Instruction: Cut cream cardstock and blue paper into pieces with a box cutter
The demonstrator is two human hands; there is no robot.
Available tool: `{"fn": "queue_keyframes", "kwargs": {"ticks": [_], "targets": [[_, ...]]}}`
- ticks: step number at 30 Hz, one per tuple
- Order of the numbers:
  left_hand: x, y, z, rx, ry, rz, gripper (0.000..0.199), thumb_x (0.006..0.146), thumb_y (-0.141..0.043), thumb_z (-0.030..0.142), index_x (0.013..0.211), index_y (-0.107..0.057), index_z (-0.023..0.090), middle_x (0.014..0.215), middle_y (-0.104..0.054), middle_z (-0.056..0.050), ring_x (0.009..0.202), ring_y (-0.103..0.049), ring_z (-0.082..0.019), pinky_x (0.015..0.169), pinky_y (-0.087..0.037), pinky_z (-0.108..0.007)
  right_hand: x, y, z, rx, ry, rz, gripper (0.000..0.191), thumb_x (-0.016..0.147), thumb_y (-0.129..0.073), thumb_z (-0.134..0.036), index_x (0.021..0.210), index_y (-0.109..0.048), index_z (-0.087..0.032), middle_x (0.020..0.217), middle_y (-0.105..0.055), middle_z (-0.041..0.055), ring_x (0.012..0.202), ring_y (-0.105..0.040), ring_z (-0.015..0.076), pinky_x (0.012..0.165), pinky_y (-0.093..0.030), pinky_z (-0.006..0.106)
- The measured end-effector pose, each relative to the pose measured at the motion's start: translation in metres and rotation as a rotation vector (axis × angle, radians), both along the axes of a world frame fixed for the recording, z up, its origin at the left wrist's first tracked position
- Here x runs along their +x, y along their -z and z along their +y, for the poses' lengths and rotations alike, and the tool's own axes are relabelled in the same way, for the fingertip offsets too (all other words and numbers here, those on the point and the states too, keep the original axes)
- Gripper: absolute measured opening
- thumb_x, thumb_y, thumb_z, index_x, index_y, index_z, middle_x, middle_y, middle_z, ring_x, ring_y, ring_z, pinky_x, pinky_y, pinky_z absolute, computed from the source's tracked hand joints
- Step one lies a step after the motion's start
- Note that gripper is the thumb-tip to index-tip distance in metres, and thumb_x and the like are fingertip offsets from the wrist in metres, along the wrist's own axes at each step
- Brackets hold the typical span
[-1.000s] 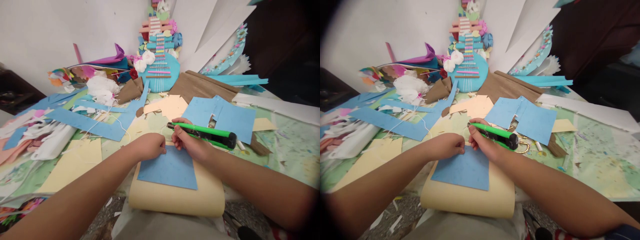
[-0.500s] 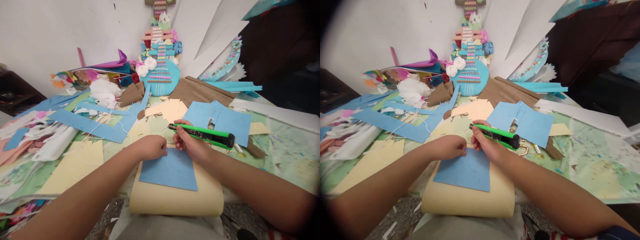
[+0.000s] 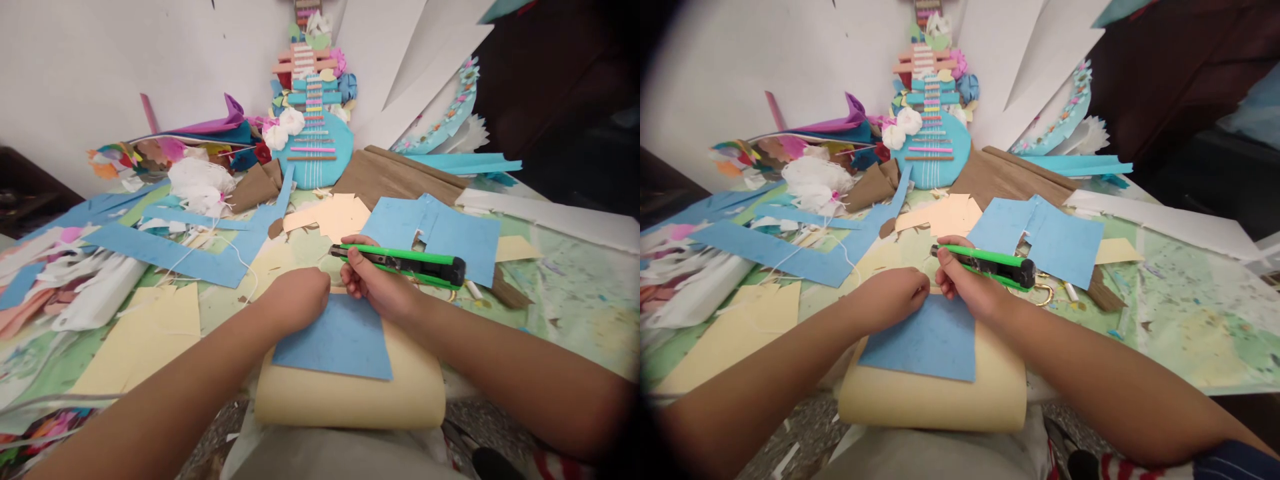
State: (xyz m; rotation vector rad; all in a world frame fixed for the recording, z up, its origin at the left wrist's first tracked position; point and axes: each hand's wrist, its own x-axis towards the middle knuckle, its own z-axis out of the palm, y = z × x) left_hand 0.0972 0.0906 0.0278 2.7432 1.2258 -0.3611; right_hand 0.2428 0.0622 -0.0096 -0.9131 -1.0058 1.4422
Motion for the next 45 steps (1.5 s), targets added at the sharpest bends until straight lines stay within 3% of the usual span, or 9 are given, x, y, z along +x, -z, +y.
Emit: {"fn": "queue_keyframes", "kwargs": {"ticks": [9, 20, 29, 33, 36, 39, 42, 45], "targets": [[0.000, 0.008, 0.005, -0.048, -0.004, -0.059, 0.020, 0.075, -0.036, 0.023, 0.066, -0.054, 0.018, 0.069, -0.058, -0.006, 0.065, -0.055, -0.021, 0.055, -0.036, -0.028, -0.001, 0.001, 0.002, -0.028, 0.009, -0.006, 0.038, 0.077, -0.054, -0.049, 0.104, -0.040, -0.026, 0.054, -0.053, -0.0070, 0.044, -0.046, 0.0072, 0.040, -0.035, 0.017], [-0.003, 0.003, 0.019, -0.303, -0.219, -0.230, 0.010, 0.068, -0.041, 0.022, 0.061, -0.047, 0.019, 0.060, -0.051, 0.003, 0.059, -0.049, -0.013, 0.051, -0.033, -0.023, -0.005, -0.001, 0.000, 0.048, 0.037, -0.181, 0.040, 0.077, -0.052, -0.049, 0.105, -0.041, -0.023, 0.057, -0.051, -0.0063, 0.045, -0.047, 0.0073, 0.042, -0.040, 0.019], [-0.012, 0.003, 0.021, -0.375, -0.334, -0.373, 0.020, 0.077, -0.036, 0.030, 0.065, -0.047, 0.018, 0.062, -0.048, 0.002, 0.058, -0.046, -0.012, 0.051, -0.035, -0.023, -0.006, -0.006, -0.003, 0.052, 0.061, -0.236, 0.038, 0.078, -0.052, -0.047, 0.104, -0.042, -0.021, 0.058, -0.050, -0.0059, 0.045, -0.047, 0.0071, 0.042, -0.040, 0.019], [-0.024, -0.002, 0.017, -0.273, -0.368, -0.460, 0.021, 0.080, -0.035, 0.032, 0.070, -0.048, 0.019, 0.064, -0.052, 0.002, 0.060, -0.049, -0.013, 0.054, -0.037, -0.024, -0.006, -0.008, -0.003, 0.051, 0.063, -0.231, 0.038, 0.078, -0.052, -0.047, 0.104, -0.042, -0.021, 0.058, -0.050, -0.0059, 0.045, -0.046, 0.0073, 0.042, -0.040, 0.019], [-0.044, -0.008, 0.015, -0.145, -0.488, -0.501, 0.019, 0.081, -0.034, 0.033, 0.075, -0.047, 0.020, 0.070, -0.057, 0.001, 0.061, -0.053, -0.014, 0.056, -0.039, -0.026, -0.005, -0.006, -0.003, 0.037, 0.062, -0.232, 0.039, 0.078, -0.052, -0.048, 0.105, -0.042, -0.021, 0.059, -0.050, -0.0050, 0.047, -0.047, 0.0081, 0.043, -0.041, 0.021], [-0.071, -0.011, 0.016, 0.066, -0.559, -0.322, 0.018, 0.079, -0.037, 0.029, 0.082, -0.053, 0.020, 0.081, -0.061, -0.004, 0.074, -0.057, -0.020, 0.062, -0.041, -0.030, -0.004, -0.001, -0.001, 0.050, 0.051, -0.205, 0.039, 0.078, -0.052, -0.049, 0.106, -0.042, -0.023, 0.061, -0.052, -0.0043, 0.049, -0.048, 0.0085, 0.044, -0.041, 0.021], [-0.084, -0.013, 0.015, 0.212, -0.462, -0.153, 0.026, 0.078, -0.039, 0.024, 0.094, -0.058, 0.018, 0.099, -0.059, -0.009, 0.090, -0.055, -0.025, 0.074, -0.040, -0.034, -0.004, 0.003, 0.000, 0.065, 0.039, -0.188, 0.038, 0.078, -0.051, -0.050, 0.105, -0.042, -0.024, 0.060, -0.053, -0.0045, 0.048, -0.048, 0.0081, 0.043, -0.041, 0.020], [-0.069, -0.012, 0.010, 0.127, -0.283, -0.249, 0.027, 0.080, -0.040, 0.029, 0.090, -0.064, 0.022, 0.096, -0.061, -0.004, 0.090, -0.055, -0.021, 0.076, -0.040, -0.029, -0.004, 0.002, 0.001, 0.053, 0.026, -0.185, 0.040, 0.078, -0.052, -0.050, 0.106, -0.042, -0.024, 0.060, -0.053, -0.0047, 0.048, -0.048, 0.0080, 0.043, -0.040, 0.020]]}}
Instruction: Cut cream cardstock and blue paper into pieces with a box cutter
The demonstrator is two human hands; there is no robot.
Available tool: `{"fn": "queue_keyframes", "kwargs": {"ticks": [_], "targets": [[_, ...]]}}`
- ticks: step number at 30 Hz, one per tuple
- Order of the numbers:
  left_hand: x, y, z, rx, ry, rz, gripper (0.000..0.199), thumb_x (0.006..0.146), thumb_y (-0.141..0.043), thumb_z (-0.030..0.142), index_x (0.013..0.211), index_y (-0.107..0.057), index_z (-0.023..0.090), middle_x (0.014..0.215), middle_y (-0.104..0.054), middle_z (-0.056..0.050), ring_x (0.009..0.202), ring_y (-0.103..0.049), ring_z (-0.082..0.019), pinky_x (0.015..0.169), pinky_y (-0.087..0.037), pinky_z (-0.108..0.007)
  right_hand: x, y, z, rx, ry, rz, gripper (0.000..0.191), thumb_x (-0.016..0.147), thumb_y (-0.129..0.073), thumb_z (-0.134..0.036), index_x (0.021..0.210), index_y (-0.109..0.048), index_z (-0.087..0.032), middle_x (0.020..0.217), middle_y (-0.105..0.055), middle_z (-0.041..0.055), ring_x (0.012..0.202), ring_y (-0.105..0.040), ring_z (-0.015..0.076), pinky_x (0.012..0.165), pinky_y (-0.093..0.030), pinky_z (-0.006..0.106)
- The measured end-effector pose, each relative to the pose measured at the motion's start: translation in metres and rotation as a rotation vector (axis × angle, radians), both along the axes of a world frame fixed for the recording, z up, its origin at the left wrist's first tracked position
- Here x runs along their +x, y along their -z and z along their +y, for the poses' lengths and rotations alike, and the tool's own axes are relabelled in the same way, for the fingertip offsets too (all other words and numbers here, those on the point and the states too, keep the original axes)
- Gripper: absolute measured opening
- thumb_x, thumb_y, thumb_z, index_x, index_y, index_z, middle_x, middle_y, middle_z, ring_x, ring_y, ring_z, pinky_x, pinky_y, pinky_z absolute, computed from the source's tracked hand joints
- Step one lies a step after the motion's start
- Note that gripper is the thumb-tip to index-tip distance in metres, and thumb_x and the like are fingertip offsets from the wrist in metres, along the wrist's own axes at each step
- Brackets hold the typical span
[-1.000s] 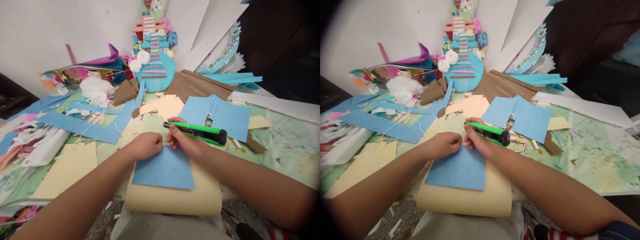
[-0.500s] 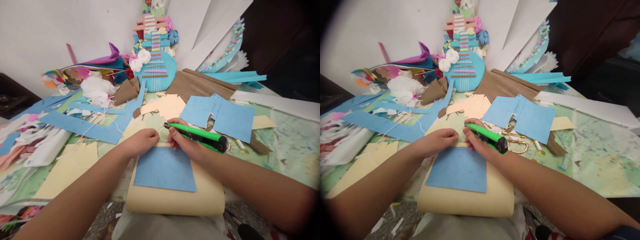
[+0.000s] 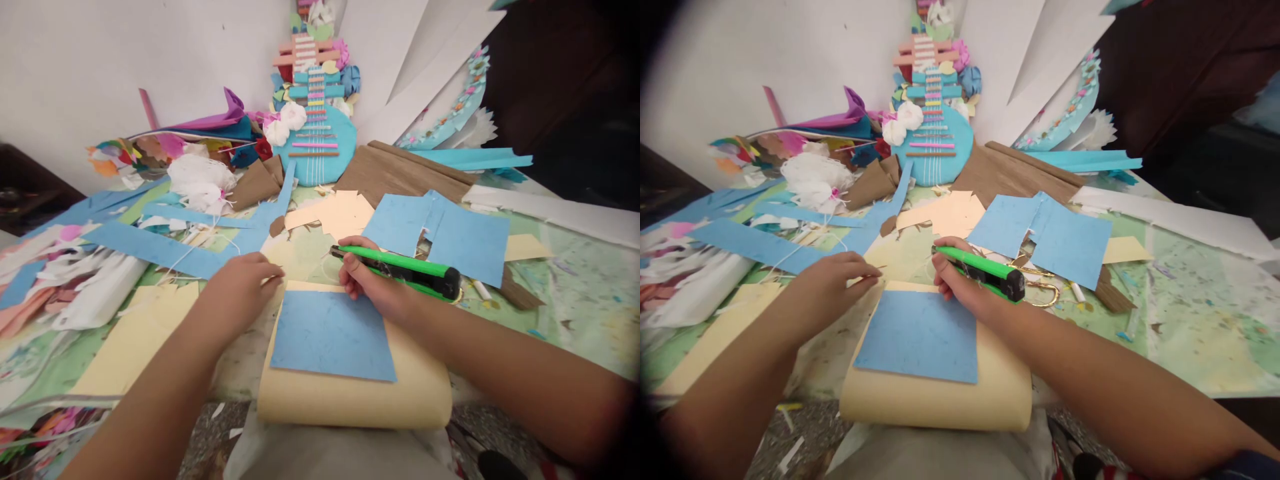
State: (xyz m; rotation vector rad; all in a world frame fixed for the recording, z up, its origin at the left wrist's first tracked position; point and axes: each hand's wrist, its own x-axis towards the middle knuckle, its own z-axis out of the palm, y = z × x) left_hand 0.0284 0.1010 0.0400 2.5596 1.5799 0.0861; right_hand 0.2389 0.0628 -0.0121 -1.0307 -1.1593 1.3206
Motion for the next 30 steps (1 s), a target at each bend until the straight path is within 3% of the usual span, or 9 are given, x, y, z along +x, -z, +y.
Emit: {"fn": "queue_keyframes", "kwargs": {"ticks": [3, 7, 14, 21, 26, 30], "targets": [[0.032, 0.003, -0.004, -0.062, 0.097, -0.105, 0.025, 0.080, -0.043, 0.030, 0.085, -0.066, 0.023, 0.085, -0.062, -0.002, 0.082, -0.056, -0.018, 0.070, -0.040, -0.026, 0.000, 0.000, 0.001, -0.015, -0.002, 0.034, 0.041, 0.077, -0.053, -0.050, 0.106, -0.041, -0.024, 0.058, -0.052, -0.0055, 0.047, -0.047, 0.0078, 0.042, -0.039, 0.019], [0.060, 0.011, -0.003, -0.136, 0.255, -0.052, 0.024, 0.078, -0.043, 0.024, 0.073, -0.066, 0.020, 0.078, -0.060, -0.002, 0.074, -0.055, -0.016, 0.066, -0.039, -0.025, 0.000, 0.000, 0.003, -0.033, 0.001, 0.087, 0.041, 0.077, -0.053, -0.051, 0.105, -0.040, -0.025, 0.056, -0.052, -0.0066, 0.045, -0.046, 0.0072, 0.040, -0.037, 0.018], [0.065, 0.014, -0.003, -0.148, 0.334, 0.089, 0.022, 0.073, -0.041, 0.020, 0.066, -0.062, 0.019, 0.073, -0.058, -0.003, 0.069, -0.055, -0.017, 0.062, -0.038, -0.027, 0.000, -0.003, 0.003, -0.047, -0.013, 0.102, 0.043, 0.075, -0.054, -0.052, 0.106, -0.041, -0.024, 0.055, -0.051, -0.0069, 0.044, -0.047, 0.0073, 0.040, -0.036, 0.018], [0.074, 0.017, -0.002, -0.133, 0.326, 0.202, 0.016, 0.068, -0.042, 0.021, 0.066, -0.058, 0.018, 0.067, -0.057, -0.004, 0.055, -0.052, -0.016, 0.047, -0.031, -0.026, 0.001, -0.001, 0.004, -0.039, -0.036, 0.108, 0.043, 0.076, -0.053, -0.051, 0.107, -0.041, -0.024, 0.055, -0.051, -0.0069, 0.045, -0.047, 0.0069, 0.041, -0.038, 0.017], [0.073, 0.018, -0.003, -0.080, 0.396, 0.208, 0.019, 0.073, -0.039, 0.019, 0.075, -0.058, 0.016, 0.071, -0.057, -0.005, 0.061, -0.055, -0.018, 0.054, -0.040, -0.028, 0.001, -0.001, 0.003, -0.030, -0.040, 0.119, 0.042, 0.077, -0.053, -0.050, 0.106, -0.041, -0.024, 0.055, -0.052, -0.0072, 0.045, -0.046, 0.0069, 0.041, -0.037, 0.017], [0.054, 0.016, -0.018, -0.014, 0.532, 0.089, 0.027, 0.080, -0.041, 0.030, 0.094, -0.058, 0.014, 0.095, -0.058, -0.010, 0.090, -0.054, -0.022, 0.080, -0.042, -0.034, 0.005, -0.005, 0.003, -0.011, -0.040, 0.213, 0.036, 0.079, -0.050, -0.049, 0.105, -0.040, -0.027, 0.055, -0.052, -0.0077, 0.043, -0.044, 0.0061, 0.039, -0.032, 0.016]]}}
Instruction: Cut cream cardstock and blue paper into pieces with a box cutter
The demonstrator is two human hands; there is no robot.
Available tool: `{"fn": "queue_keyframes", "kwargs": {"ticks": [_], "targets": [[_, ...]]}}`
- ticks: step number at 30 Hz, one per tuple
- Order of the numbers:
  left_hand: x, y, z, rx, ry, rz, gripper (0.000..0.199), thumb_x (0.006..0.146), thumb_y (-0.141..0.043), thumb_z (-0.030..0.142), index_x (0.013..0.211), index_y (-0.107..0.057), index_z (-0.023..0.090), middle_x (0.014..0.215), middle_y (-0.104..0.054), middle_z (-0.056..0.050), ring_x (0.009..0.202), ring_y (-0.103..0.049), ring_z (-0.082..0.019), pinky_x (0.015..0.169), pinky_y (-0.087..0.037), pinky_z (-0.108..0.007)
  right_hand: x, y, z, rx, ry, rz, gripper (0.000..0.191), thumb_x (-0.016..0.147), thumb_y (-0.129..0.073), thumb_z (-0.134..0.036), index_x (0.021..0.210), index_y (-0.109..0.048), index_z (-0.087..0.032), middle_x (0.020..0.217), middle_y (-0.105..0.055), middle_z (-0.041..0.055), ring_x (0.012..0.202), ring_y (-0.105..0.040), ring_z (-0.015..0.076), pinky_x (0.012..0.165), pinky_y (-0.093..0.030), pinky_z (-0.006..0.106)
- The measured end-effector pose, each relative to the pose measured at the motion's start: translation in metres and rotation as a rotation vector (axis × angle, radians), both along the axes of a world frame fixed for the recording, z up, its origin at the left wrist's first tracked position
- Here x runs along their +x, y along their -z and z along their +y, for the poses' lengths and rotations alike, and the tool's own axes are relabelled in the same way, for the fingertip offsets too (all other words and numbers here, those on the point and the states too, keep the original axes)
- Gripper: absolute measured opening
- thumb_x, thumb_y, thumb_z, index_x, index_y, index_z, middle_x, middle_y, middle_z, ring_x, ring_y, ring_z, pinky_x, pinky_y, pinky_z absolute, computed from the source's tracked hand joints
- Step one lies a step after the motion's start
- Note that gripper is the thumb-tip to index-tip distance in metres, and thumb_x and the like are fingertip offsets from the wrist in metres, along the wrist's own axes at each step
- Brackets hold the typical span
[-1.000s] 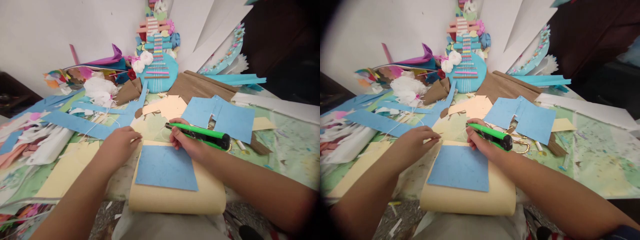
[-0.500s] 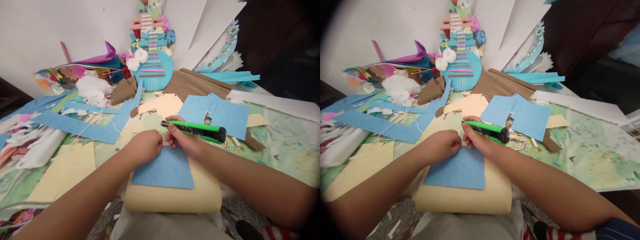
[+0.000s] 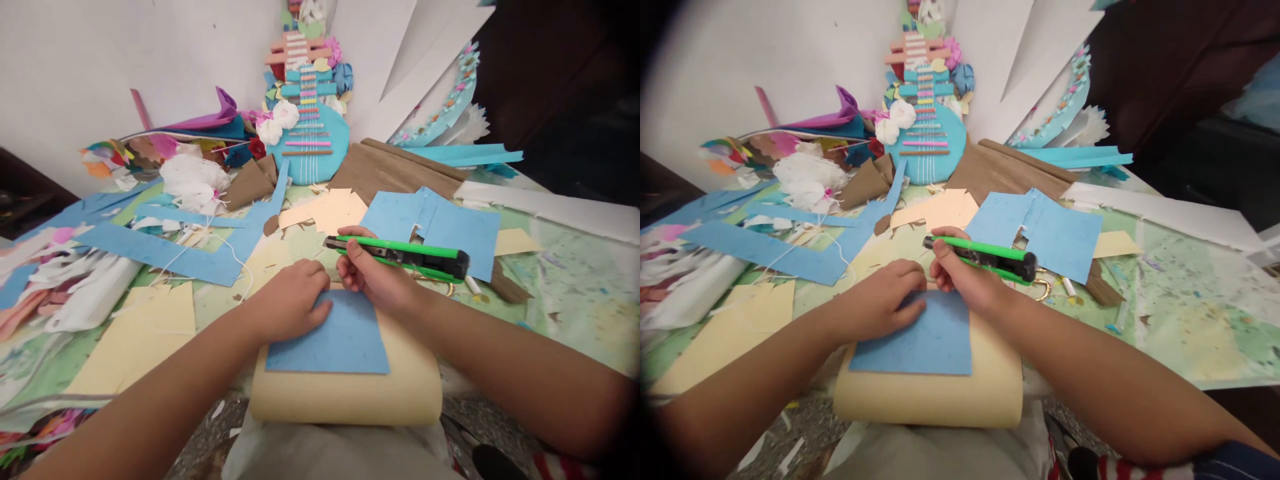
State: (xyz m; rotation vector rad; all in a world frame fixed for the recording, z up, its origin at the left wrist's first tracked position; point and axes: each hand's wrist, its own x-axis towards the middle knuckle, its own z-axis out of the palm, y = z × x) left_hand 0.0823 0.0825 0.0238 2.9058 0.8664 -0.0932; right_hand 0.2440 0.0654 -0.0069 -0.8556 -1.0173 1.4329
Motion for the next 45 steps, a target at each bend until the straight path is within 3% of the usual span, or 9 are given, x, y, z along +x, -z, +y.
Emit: {"fn": "queue_keyframes", "kwargs": {"ticks": [3, 6, 10, 15, 19, 23, 30, 37, 45], "targets": [[-0.021, 0.002, -0.025, 0.039, 0.106, 0.022, 0.059, 0.076, -0.048, 0.051, 0.123, -0.046, 0.016, 0.128, -0.043, -0.016, 0.117, -0.038, -0.032, 0.093, -0.032, -0.047, 0.007, -0.003, 0.000, 0.011, 0.060, 0.038, 0.031, 0.081, -0.047, -0.050, 0.102, -0.041, -0.029, 0.054, -0.051, -0.0081, 0.042, -0.042, 0.0057, 0.039, -0.029, 0.015], [-0.033, 0.007, -0.051, 0.121, -0.040, 0.104, 0.069, 0.076, -0.044, 0.059, 0.125, -0.045, 0.011, 0.134, -0.039, -0.019, 0.119, -0.035, -0.038, 0.093, -0.029, -0.054, 0.014, -0.007, -0.001, 0.071, 0.123, -0.034, 0.029, 0.082, -0.046, -0.049, 0.102, -0.041, -0.029, 0.053, -0.050, -0.0082, 0.041, -0.040, 0.0057, 0.038, -0.029, 0.015], [-0.031, 0.007, -0.069, 0.176, -0.340, 0.208, 0.041, 0.083, -0.043, 0.042, 0.103, -0.060, 0.011, 0.103, -0.060, -0.017, 0.093, -0.055, -0.032, 0.074, -0.043, -0.047, 0.019, -0.023, -0.013, 0.265, 0.171, -0.258, 0.030, 0.083, -0.047, -0.047, 0.104, -0.043, -0.027, 0.050, -0.048, -0.0077, 0.038, -0.040, 0.0067, 0.034, -0.028, 0.016], [-0.032, 0.006, -0.069, 0.109, -0.591, 0.205, 0.031, 0.088, -0.038, 0.032, 0.077, -0.060, 0.014, 0.070, -0.060, -0.009, 0.065, -0.060, -0.025, 0.054, -0.045, -0.035, 0.011, -0.043, -0.051, 0.443, 0.038, -0.645, 0.021, 0.083, -0.049, -0.032, 0.103, -0.049, -0.026, 0.070, -0.060, -0.0004, 0.055, -0.057, 0.0117, 0.045, -0.045, 0.023], [-0.043, 0.013, -0.067, 0.232, -0.529, 0.045, 0.022, 0.086, -0.041, 0.022, 0.077, -0.061, 0.017, 0.072, -0.060, -0.007, 0.070, -0.058, -0.025, 0.060, -0.045, -0.037, -0.015, -0.025, -0.081, 0.586, -0.125, -1.100, 0.027, 0.075, -0.058, -0.024, 0.102, -0.055, -0.023, 0.082, -0.066, 0.0039, 0.078, -0.063, 0.0199, 0.069, -0.051, 0.032], [-0.063, 0.025, -0.071, 0.346, -0.513, -0.166, 0.028, 0.084, -0.041, 0.024, 0.068, -0.063, 0.016, 0.070, -0.061, -0.008, 0.070, -0.057, -0.025, 0.065, -0.045, -0.042, -0.036, -0.004, -0.087, 0.536, -0.178, -1.312, 0.046, 0.069, -0.066, -0.039, 0.110, -0.055, -0.022, 0.106, -0.063, 0.0096, 0.113, -0.047, 0.0306, 0.092, -0.040, 0.046], [-0.091, 0.048, -0.097, 0.385, -0.310, -0.555, 0.025, 0.081, -0.046, 0.030, 0.089, -0.065, 0.015, 0.096, -0.065, -0.007, 0.095, -0.055, -0.024, 0.087, -0.037, -0.042, -0.029, -0.033, -0.056, 0.525, -0.437, -1.404, 0.050, 0.070, -0.065, -0.038, 0.115, -0.051, -0.022, 0.117, -0.056, 0.0120, 0.123, -0.037, 0.0308, 0.096, -0.032, 0.051], [-0.089, 0.053, -0.108, 0.468, -0.251, -0.472, 0.036, 0.077, -0.046, 0.042, 0.090, -0.065, 0.014, 0.092, -0.066, -0.009, 0.085, -0.054, -0.023, 0.081, -0.032, -0.039, -0.076, -0.023, -0.075, 0.319, 0.096, -1.475, 0.046, 0.074, -0.060, -0.029, 0.117, -0.051, -0.016, 0.109, -0.060, 0.0132, 0.116, -0.043, 0.0315, 0.094, -0.036, 0.050], [-0.083, 0.059, -0.109, 0.534, 0.022, -0.553, 0.031, 0.078, -0.047, 0.039, 0.083, -0.063, 0.014, 0.076, -0.062, -0.006, 0.070, -0.049, -0.019, 0.072, -0.035, -0.036, -0.068, -0.013, -0.065, 0.403, -0.123, -1.433, 0.052, 0.067, -0.067, -0.026, 0.115, -0.051, -0.016, 0.113, -0.057, 0.0153, 0.115, -0.045, 0.0295, 0.091, -0.041, 0.045]]}}
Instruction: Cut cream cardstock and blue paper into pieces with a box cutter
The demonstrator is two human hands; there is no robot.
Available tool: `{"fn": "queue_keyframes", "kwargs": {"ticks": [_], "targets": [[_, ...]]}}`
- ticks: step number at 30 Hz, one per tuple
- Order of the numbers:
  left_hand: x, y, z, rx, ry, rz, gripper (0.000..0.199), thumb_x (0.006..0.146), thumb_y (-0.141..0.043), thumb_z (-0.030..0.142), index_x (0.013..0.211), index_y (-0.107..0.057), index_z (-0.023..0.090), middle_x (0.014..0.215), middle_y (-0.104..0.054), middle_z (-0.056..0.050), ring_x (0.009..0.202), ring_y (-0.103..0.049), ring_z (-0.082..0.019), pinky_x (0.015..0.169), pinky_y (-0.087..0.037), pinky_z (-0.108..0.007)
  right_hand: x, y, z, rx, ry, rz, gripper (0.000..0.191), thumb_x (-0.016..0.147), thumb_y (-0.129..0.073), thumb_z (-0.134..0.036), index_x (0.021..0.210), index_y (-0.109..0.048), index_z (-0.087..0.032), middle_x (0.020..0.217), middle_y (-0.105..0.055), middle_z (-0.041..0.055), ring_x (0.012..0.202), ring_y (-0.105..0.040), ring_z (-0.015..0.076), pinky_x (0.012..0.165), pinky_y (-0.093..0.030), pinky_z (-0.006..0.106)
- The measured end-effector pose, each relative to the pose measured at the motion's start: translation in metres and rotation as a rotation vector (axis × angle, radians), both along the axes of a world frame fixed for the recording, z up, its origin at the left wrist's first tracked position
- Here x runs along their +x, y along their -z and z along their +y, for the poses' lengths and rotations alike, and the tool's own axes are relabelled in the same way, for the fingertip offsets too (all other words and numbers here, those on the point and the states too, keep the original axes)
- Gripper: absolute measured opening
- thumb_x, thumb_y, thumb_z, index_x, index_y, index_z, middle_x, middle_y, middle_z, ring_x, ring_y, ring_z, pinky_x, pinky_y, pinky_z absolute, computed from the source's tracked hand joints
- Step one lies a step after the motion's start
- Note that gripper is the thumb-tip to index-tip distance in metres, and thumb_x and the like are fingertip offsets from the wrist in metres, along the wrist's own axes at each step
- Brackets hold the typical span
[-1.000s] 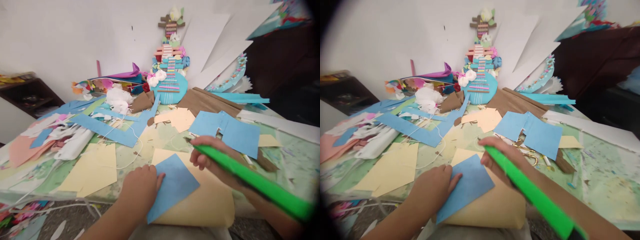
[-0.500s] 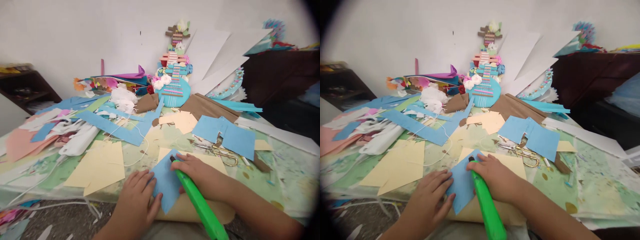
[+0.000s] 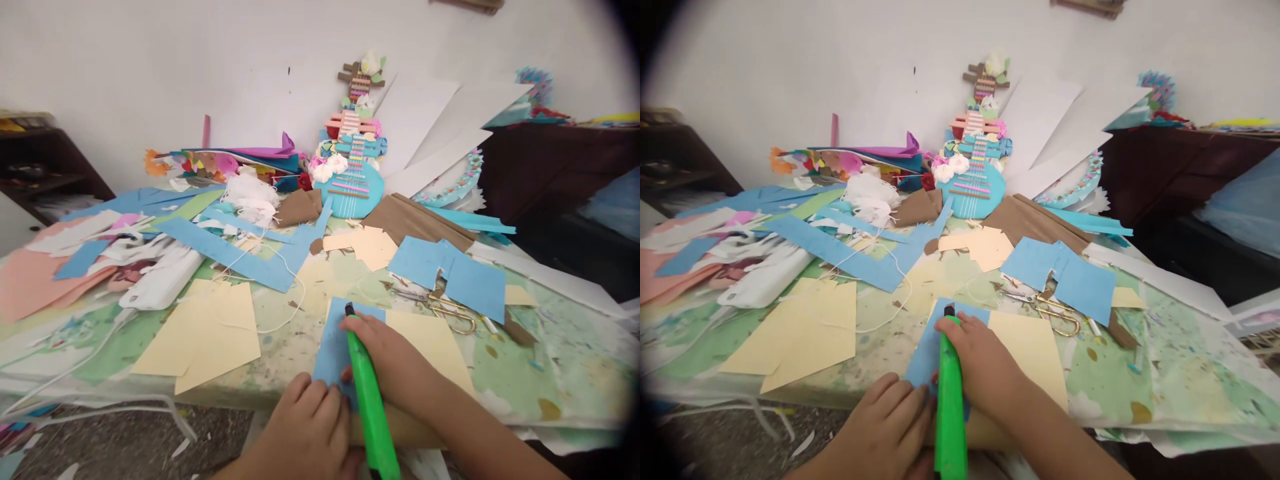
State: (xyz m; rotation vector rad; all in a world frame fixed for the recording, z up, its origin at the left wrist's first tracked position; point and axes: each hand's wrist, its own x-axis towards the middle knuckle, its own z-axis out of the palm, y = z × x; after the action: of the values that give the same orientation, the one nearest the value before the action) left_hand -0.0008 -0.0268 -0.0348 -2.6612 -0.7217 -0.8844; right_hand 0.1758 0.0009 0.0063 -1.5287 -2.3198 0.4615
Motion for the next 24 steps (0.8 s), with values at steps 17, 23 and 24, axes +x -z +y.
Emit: {"fn": "queue_keyframes", "kwargs": {"ticks": [17, 23, 24], "targets": [[-0.008, 0.009, 0.007, -0.159, 0.032, -0.046, 0.035, 0.080, -0.049, 0.042, 0.102, -0.059, 0.017, 0.095, -0.064, -0.003, 0.097, -0.053, -0.021, 0.091, -0.032, -0.039, 0.020, 0.011, -0.001, 0.116, -0.150, -0.020, 0.043, 0.071, -0.064, -0.038, 0.107, -0.055, -0.016, 0.115, -0.057, 0.0163, 0.115, -0.046, 0.0304, 0.092, -0.039, 0.051], [-0.006, 0.008, 0.007, -0.151, 0.016, -0.056, 0.034, 0.080, -0.049, 0.042, 0.100, -0.060, 0.017, 0.095, -0.064, -0.003, 0.097, -0.052, -0.021, 0.091, -0.032, -0.039, 0.020, 0.012, 0.001, 0.116, -0.124, 0.032, 0.043, 0.071, -0.064, -0.036, 0.108, -0.053, -0.017, 0.116, -0.056, 0.0161, 0.110, -0.049, 0.0276, 0.089, -0.043, 0.047], [-0.005, 0.009, 0.008, -0.151, 0.013, -0.055, 0.034, 0.080, -0.049, 0.042, 0.099, -0.060, 0.017, 0.095, -0.064, -0.003, 0.097, -0.052, -0.021, 0.091, -0.033, -0.039, 0.020, 0.013, 0.001, 0.117, -0.116, 0.040, 0.044, 0.071, -0.064, -0.036, 0.109, -0.053, -0.017, 0.116, -0.055, 0.0159, 0.111, -0.049, 0.0273, 0.089, -0.043, 0.047]]}}
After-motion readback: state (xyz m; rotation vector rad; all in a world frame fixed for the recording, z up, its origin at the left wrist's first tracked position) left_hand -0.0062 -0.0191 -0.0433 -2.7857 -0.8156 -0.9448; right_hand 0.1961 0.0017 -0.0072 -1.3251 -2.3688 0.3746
